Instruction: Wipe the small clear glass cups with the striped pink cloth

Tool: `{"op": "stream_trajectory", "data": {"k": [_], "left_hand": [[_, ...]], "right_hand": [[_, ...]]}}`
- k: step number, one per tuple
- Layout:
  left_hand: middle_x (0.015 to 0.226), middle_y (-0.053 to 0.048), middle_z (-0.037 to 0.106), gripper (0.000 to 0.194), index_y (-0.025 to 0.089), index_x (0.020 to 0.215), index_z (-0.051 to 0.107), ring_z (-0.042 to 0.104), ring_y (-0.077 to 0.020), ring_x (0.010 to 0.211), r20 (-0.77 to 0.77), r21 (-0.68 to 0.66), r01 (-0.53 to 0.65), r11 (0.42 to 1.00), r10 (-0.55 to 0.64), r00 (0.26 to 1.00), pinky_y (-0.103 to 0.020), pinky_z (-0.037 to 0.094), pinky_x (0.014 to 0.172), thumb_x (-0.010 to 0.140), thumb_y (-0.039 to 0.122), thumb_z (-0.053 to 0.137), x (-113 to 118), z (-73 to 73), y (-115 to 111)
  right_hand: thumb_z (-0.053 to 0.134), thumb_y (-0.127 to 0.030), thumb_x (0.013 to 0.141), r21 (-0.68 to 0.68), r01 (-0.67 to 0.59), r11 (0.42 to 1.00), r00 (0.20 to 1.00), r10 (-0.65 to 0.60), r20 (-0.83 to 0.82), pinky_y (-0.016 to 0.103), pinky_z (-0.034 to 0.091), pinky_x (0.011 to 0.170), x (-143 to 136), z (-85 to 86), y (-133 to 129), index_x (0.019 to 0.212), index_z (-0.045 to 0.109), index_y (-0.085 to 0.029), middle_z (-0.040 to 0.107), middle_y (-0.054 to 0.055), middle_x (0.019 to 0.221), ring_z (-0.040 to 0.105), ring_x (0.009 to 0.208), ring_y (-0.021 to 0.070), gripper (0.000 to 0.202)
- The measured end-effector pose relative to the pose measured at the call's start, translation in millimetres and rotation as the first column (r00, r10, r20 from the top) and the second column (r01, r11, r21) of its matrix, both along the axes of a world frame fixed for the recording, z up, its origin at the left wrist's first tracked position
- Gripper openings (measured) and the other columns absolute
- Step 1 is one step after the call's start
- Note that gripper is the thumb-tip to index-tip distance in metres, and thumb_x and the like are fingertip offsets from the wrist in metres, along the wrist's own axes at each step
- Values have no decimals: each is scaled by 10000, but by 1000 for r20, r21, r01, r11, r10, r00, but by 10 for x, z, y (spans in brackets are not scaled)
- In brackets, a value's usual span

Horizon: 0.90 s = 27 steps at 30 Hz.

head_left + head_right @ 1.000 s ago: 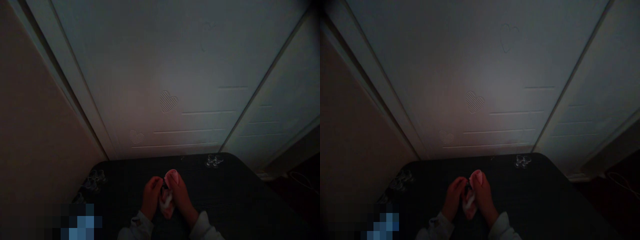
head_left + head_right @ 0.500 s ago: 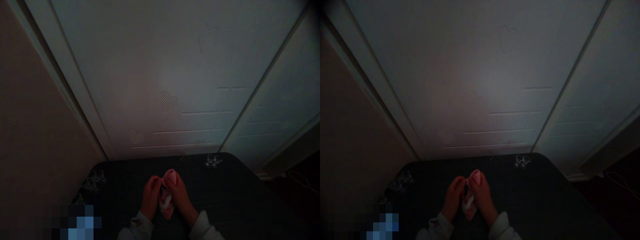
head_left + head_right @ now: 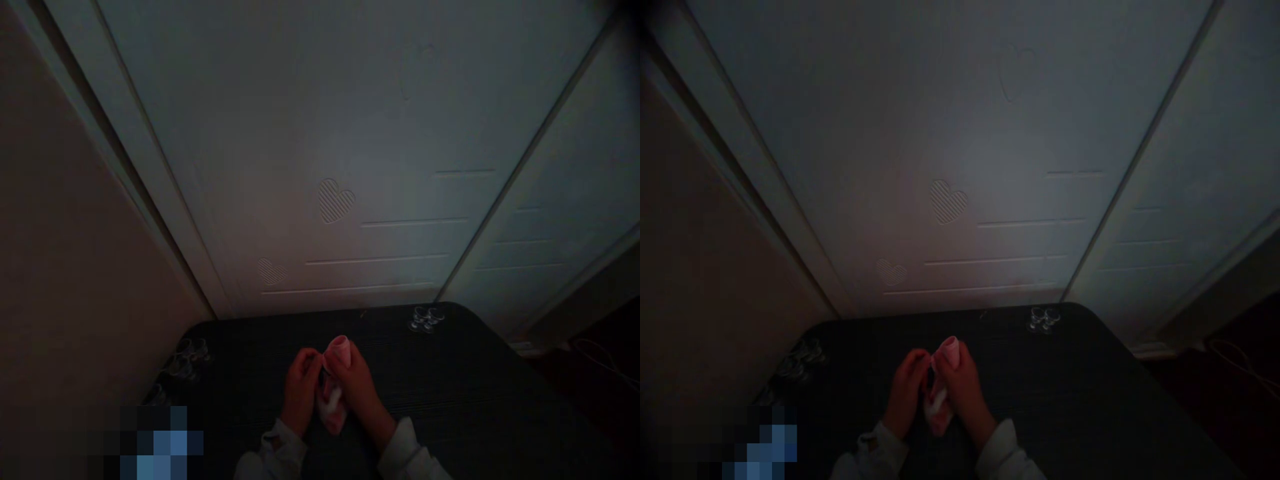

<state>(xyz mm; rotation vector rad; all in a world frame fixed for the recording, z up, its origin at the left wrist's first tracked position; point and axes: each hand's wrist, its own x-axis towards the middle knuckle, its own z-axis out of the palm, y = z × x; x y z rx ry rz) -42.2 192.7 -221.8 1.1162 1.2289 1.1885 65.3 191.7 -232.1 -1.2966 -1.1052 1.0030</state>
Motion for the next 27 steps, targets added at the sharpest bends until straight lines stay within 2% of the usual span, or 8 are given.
{"op": "stream_trajectory", "data": {"k": [12, 17, 20, 27], "left_hand": [[487, 62, 476, 220, 165, 732, 537, 422, -81, 420, 19, -26, 20, 999, -20, 1000, -196, 345, 433, 685, 379, 554, -5, -18, 4], [496, 61, 470, 214, 163, 738, 543, 406, -76, 425, -39, -8, 12, 1000, -13, 999, -196, 346, 448, 702, 374, 537, -2, -24, 16], [496, 59, 463, 217, 163, 734, 544, 399, -75, 425, -73, -2, -2, 1000, 2, 997, -197, 349, 457, 717, 377, 515, 6, -14, 20], [487, 58, 461, 248, 159, 742, 549, 410, -81, 423, -82, -2, 6, 1000, -6, 997, -199, 350, 448, 705, 403, 524, 10, -24, 25]], "right_hand": [[557, -347, 699, -13, -20, 1000, 1000, 20, 20, 243, 410, 559, -3, 5, -15, 768, 494, -170, 537, -6, 666, 503, 607, 140, 201], [537, -367, 724, -9, -29, 1000, 999, 30, 35, 236, 401, 561, 4, 4, -27, 765, 488, -171, 525, -8, 675, 488, 610, 133, 206], [484, -387, 765, 36, -47, 998, 999, 47, 4, 231, 396, 563, -3, -8, -27, 771, 485, -174, 508, -12, 675, 477, 604, 123, 213], [338, -442, 828, 66, 0, 998, 1000, 1, -9, 225, 383, 541, -22, -24, -9, 732, 483, -188, 481, -14, 639, 453, 570, 118, 308]]}}
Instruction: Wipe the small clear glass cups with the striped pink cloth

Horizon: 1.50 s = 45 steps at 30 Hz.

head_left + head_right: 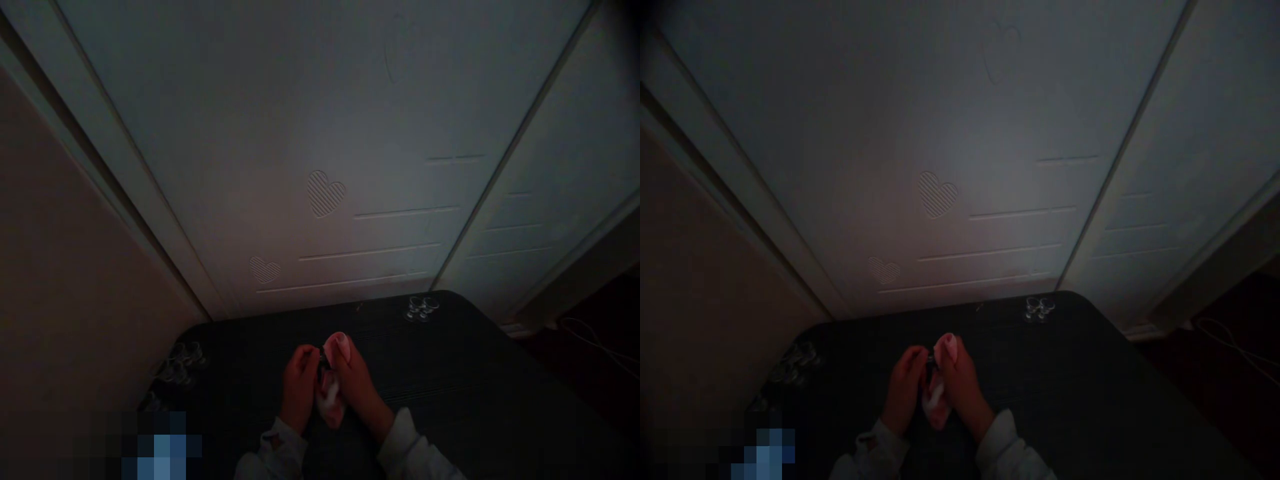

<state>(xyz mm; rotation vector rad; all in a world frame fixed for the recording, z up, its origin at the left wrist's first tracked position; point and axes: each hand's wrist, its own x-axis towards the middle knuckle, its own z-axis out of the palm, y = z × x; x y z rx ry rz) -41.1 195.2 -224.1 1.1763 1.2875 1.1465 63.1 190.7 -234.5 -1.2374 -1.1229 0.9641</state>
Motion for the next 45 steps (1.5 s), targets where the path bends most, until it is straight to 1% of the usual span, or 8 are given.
{"op": "stream_trajectory", "data": {"k": [4, 9, 12, 18, 25, 35, 40, 45], "left_hand": [[487, 58, 465, 265, 159, 750, 555, 411, -81, 412, 16, -4, 9, 1000, -9, 1000, -199, 343, 430, 693, 417, 533, -7, -27, 6], [459, 59, 463, 265, 161, 719, 560, 426, -87, 411, 7, 7, -3, 1000, 3, 1000, -204, 351, 439, 684, 423, 538, -15, -13, 5], [442, 61, 460, 262, 163, 713, 561, 435, -92, 410, 10, 8, 0, 1000, 0, 1000, -208, 360, 450, 684, 422, 536, -17, -13, 6], [448, 66, 448, 234, 165, 724, 545, 411, -85, 402, 27, 7, 17, 1000, -17, 999, -207, 357, 451, 702, 397, 520, -16, -30, 10], [455, 65, 442, 229, 167, 690, 530, 388, -79, 399, 55, -14, 5, 1000, -4, 998, -203, 344, 435, 695, 396, 523, 2, 20, -5], [505, 46, 460, 224, 167, 648, 540, 423, -90, 469, 31, 6, -1, 1000, 1, 1000, -200, 341, 461, 680, 389, 535, 0, 36, -21], [480, 54, 427, 221, 166, 655, 537, 396, -84, 449, 16, -5, -3, 1000, 4, 1000, -196, 323, 446, 689, 383, 522, 5, 62, -26], [483, 57, 417, 226, 166, 655, 539, 376, -79, 438, 9, 10, 19, 1000, -19, 1000, -194, 304, 428, 692, 388, 518, -3, 50, -28]], "right_hand": [[351, -433, 823, -7, 2, 1000, 1000, -2, -13, 228, 389, 559, 11, -12, 6, 731, 492, -184, 493, -13, 647, 457, 581, 120, 301], [522, -363, 731, -24, -20, 1000, 999, 21, 28, 243, 405, 592, 21, -15, 15, 774, 500, -176, 532, -5, 693, 493, 632, 137, 193], [549, -330, 705, -53, -21, 998, 999, 24, 42, 250, 410, 582, 22, 9, 11, 781, 496, -175, 539, -8, 683, 502, 623, 139, 181], [547, -344, 718, -64, -46, 997, 998, 49, 35, 243, 414, 560, 21, 34, -11, 813, 484, -173, 548, -4, 691, 511, 619, 138, 205], [519, -369, 741, -31, -59, 998, 997, 60, 52, 250, 417, 573, 16, 22, -26, 813, 499, -178, 571, 4, 701, 532, 628, 147, 205], [444, -413, 785, -12, -32, 999, 998, 33, 54, 239, 398, 562, 5, 45, -22, 774, 505, -185, 535, -9, 657, 488, 587, 132, 237], [428, -433, 789, 9, -26, 1000, 998, 25, 52, 232, 388, 558, 8, 18, -13, 750, 517, -184, 547, -1, 665, 489, 596, 133, 268], [438, -403, 787, -15, -15, 1000, 998, 16, 67, 238, 394, 555, 12, 22, -12, 765, 518, -178, 548, 1, 664, 489, 590, 134, 239]]}}
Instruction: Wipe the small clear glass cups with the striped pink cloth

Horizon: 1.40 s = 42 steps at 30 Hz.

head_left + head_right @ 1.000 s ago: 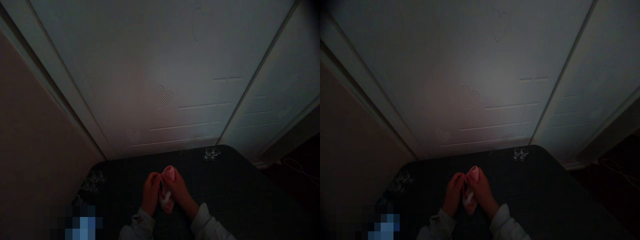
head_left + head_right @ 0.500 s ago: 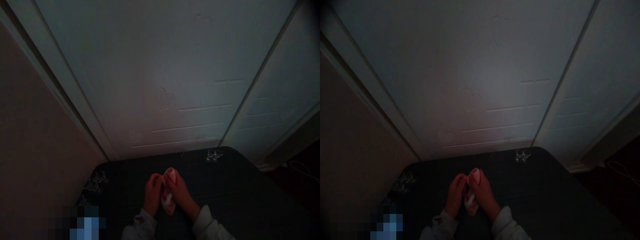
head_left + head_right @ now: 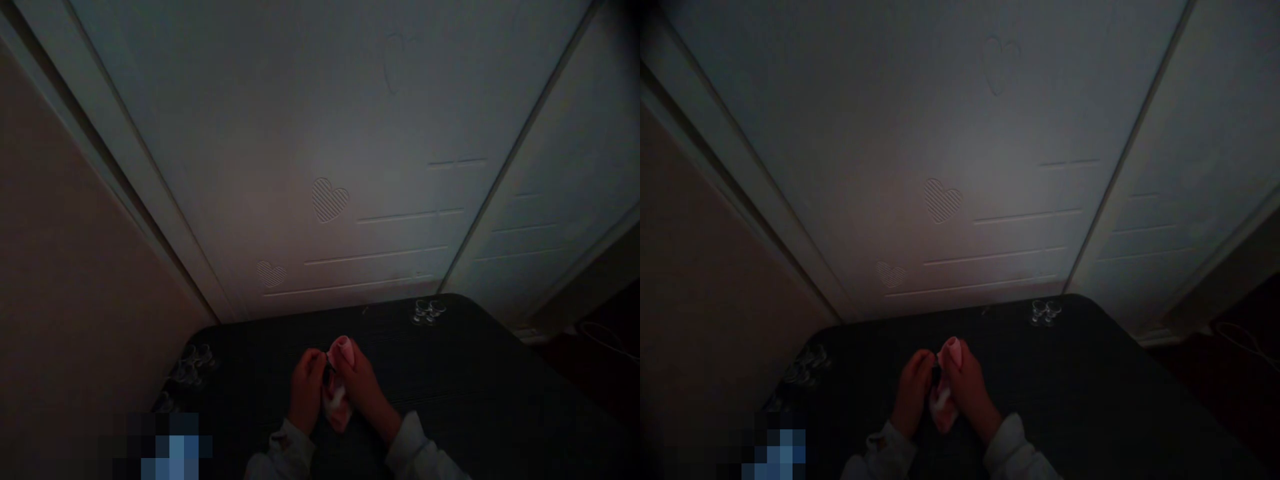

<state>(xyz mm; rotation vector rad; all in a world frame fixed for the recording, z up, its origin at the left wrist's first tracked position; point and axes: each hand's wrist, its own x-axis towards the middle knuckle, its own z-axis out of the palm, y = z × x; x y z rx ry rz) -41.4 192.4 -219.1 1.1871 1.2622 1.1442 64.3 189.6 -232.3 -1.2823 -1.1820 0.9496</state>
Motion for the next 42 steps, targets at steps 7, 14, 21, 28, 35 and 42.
{"op": "stream_trajectory", "data": {"k": [7, 14, 21, 28, 35, 42], "left_hand": [[473, 69, 390, 214, 171, 656, 507, 351, -68, 417, 29, -15, 15, 1000, -15, 999, -186, 281, 405, 709, 378, 502, 5, -38, 8], [469, 71, 394, 206, 169, 674, 511, 351, -68, 417, 4, 5, 12, 1000, -12, 1000, -184, 286, 409, 726, 368, 491, -3, -52, 10], [471, 72, 402, 245, 169, 684, 525, 348, -68, 401, 20, -23, 10, 1000, -9, 1000, -187, 292, 399, 701, 413, 510, 2, -64, 23], [461, 75, 403, 234, 172, 708, 530, 360, -73, 404, -3, -27, 26, 999, -26, 1000, -193, 308, 416, 712, 405, 505, -1, -50, 24], [461, 79, 387, 216, 169, 723, 507, 351, -67, 417, 30, -35, 33, 999, -32, 999, -186, 285, 416, 744, 382, 478, 4, -46, 58], [454, 71, 390, 273, 163, 705, 514, 360, -72, 427, 131, 1, -7, 1000, 6, 991, -197, 299, 450, 765, 415, 426, -57, -98, 128]], "right_hand": [[546, -346, 710, -40, -7, 999, 1000, 7, -7, 239, 407, 541, 4, 47, -9, 768, 507, -178, 552, -8, 658, 508, 589, 138, 182], [525, -345, 733, -43, -26, 999, 1000, 25, -8, 232, 401, 530, -3, 34, -19, 771, 478, -181, 526, -19, 647, 497, 573, 125, 175], [410, -398, 809, 14, -10, 1000, 1000, 11, -18, 229, 390, 553, 1, 23, -14, 776, 477, -187, 513, -13, 663, 483, 594, 124, 223], [341, -406, 837, 33, 19, 999, 1000, -19, -18, 235, 382, 587, 16, -10, 9, 753, 490, -190, 515, -2, 684, 470, 619, 127, 276], [375, -394, 818, 16, -4, 1000, 960, 9, -281, 234, 398, 573, 51, 128, 23, 698, 476, -191, 502, -14, 640, 469, 587, 124, 257], [496, -419, 741, -113, -13, 994, 934, -28, -357, 240, 402, 580, 96, 50, 59, 731, 521, -175, 550, -3, 669, 499, 611, 134, 246]]}}
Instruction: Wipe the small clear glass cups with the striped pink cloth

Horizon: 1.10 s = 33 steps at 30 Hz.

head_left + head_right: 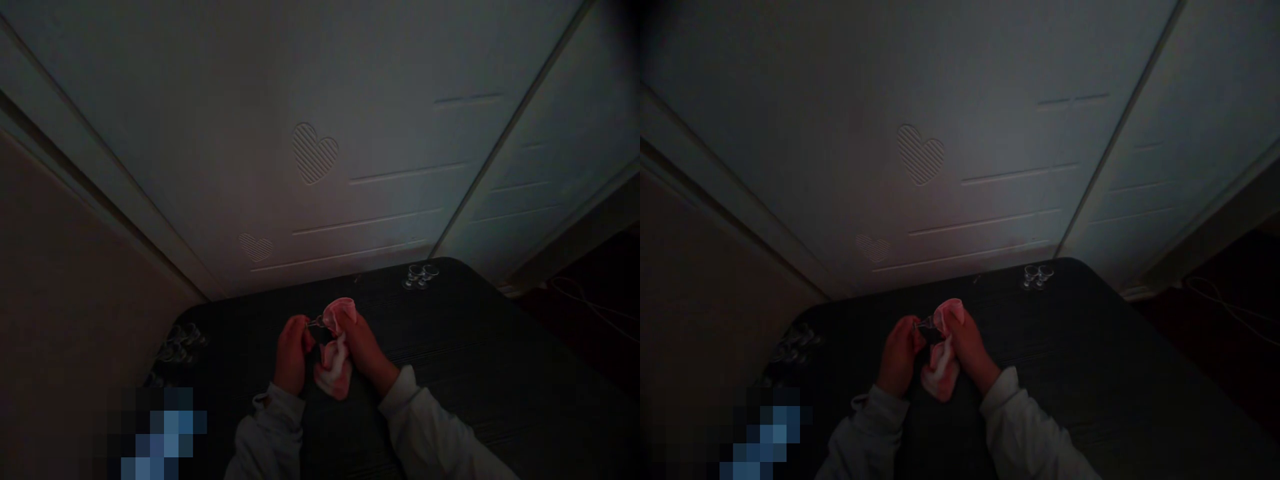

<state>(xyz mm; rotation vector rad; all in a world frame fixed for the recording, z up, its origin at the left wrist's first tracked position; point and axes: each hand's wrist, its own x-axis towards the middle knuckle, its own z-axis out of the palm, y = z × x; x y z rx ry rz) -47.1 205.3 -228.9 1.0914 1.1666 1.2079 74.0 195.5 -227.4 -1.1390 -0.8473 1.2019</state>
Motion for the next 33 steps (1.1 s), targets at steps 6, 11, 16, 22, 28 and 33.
{"op": "stream_trajectory", "data": {"k": [6, 11, 16, 22, 28, 33], "left_hand": [[453, 65, 405, 312, 143, 749, 542, 360, -72, 425, 149, -28, 52, 998, -47, 988, -209, 293, 450, 742, 447, 471, -44, -75, 58], [451, 65, 411, 284, 133, 799, 564, 356, -67, 439, 247, -33, 109, 994, -97, 964, -211, 286, 466, 752, 405, 497, -59, -124, 82], [451, 61, 422, 255, 128, 781, 571, 357, -63, 440, 290, -32, 97, 995, -84, 953, -211, 277, 462, 758, 374, 505, -48, -117, 86], [444, 58, 442, 210, 121, 773, 581, 378, -59, 434, 406, -79, 120, 990, -78, 911, -208, 303, 471, 726, 324, 555, -58, -73, 80], [495, 37, 497, 128, 119, 738, 594, 450, -64, 482, 601, -197, 94, 976, 44, 798, -206, 370, 515, 663, 223, 601, -97, -7, 109], [546, 16, 509, 105, 114, 677, 590, 477, -74, 515, 717, -252, 65, 966, 141, 683, -218, 404, 537, 681, 211, 549, -145, 59, 127]], "right_hand": [[586, -372, 677, 45, -207, 977, 977, 208, -37, 255, 405, 645, 21, -11, 6, 756, 571, -161, 595, 14, 729, 530, 677, 145, 226], [608, -313, 665, 63, -355, 933, 934, 357, -16, 244, 388, 618, 67, 42, -5, 746, 594, -169, 580, -7, 673, 513, 634, 127, 166], [614, -310, 655, 52, -320, 946, 947, 320, 7, 249, 387, 624, 61, 45, -10, 739, 592, -169, 584, -4, 677, 515, 649, 136, 166], [599, -287, 666, 65, -297, 953, 955, 296, 14, 246, 387, 612, 52, 52, -5, 741, 600, -163, 590, -5, 672, 517, 638, 132, 145], [624, -294, 642, 24, -231, 973, 971, 232, -63, 228, 380, 561, 64, -32, -4, 733, 603, -164, 589, -14, 656, 509, 599, 120, 161], [654, -388, 590, -95, -112, 989, 951, 79, -298, 247, 394, 558, 52, -89, 20, 728, 601, -157, 590, -14, 593, 517, 555, 130, 274]]}}
